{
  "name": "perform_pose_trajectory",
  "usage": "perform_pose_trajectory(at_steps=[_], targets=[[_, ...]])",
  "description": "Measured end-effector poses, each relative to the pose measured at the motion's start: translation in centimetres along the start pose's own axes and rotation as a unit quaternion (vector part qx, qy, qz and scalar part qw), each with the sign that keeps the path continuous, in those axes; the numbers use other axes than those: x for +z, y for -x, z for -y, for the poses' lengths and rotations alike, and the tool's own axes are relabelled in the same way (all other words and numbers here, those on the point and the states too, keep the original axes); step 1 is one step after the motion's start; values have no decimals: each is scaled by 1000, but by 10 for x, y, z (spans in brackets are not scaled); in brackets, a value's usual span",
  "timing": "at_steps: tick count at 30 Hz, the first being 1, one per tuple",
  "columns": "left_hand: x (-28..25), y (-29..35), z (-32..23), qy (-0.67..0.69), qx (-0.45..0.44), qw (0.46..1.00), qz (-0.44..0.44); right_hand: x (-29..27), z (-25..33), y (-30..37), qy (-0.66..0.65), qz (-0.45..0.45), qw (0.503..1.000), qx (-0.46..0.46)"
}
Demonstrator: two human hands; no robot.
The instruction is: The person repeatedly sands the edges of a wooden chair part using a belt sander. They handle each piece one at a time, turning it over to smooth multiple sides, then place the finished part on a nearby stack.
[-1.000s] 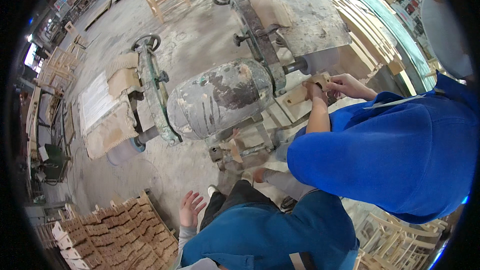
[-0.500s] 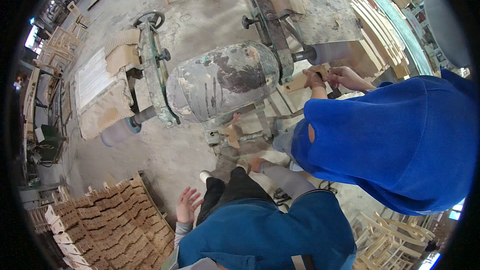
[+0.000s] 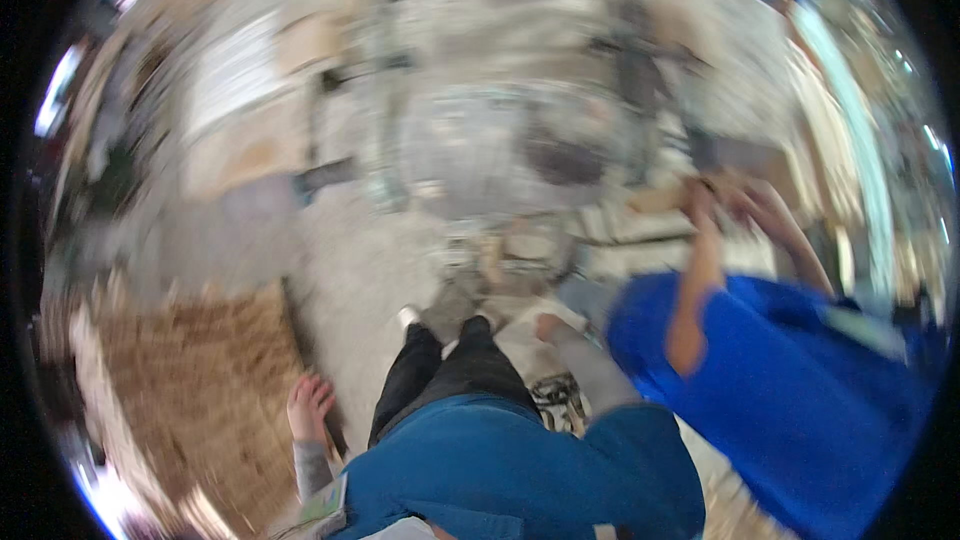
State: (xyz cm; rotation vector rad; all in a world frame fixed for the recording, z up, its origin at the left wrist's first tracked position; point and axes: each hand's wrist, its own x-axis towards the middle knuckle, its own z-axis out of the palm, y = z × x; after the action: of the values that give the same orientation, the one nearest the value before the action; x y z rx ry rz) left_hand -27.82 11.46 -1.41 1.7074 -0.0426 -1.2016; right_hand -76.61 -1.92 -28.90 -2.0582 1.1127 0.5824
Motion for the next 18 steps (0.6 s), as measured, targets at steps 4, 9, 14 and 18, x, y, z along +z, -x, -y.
perform_pose_trajectory(at_steps=[4, 9, 14, 18], targets=[[-50, 12, -36, 5, 60, 994, -86, 3, 29, -32, -171, -54, 983, 37], [-93, 32, -75, 14, 101, 978, -184, 4, 56, -67, -134, 14, 991, -20], [-143, 23, -81, 5, 183, 950, -251, -10, 108, -80, -209, 115, 969, 63], [-227, 16, -111, -4, 270, 908, -319, -22, 200, -112, -86, 154, 984, -35]])
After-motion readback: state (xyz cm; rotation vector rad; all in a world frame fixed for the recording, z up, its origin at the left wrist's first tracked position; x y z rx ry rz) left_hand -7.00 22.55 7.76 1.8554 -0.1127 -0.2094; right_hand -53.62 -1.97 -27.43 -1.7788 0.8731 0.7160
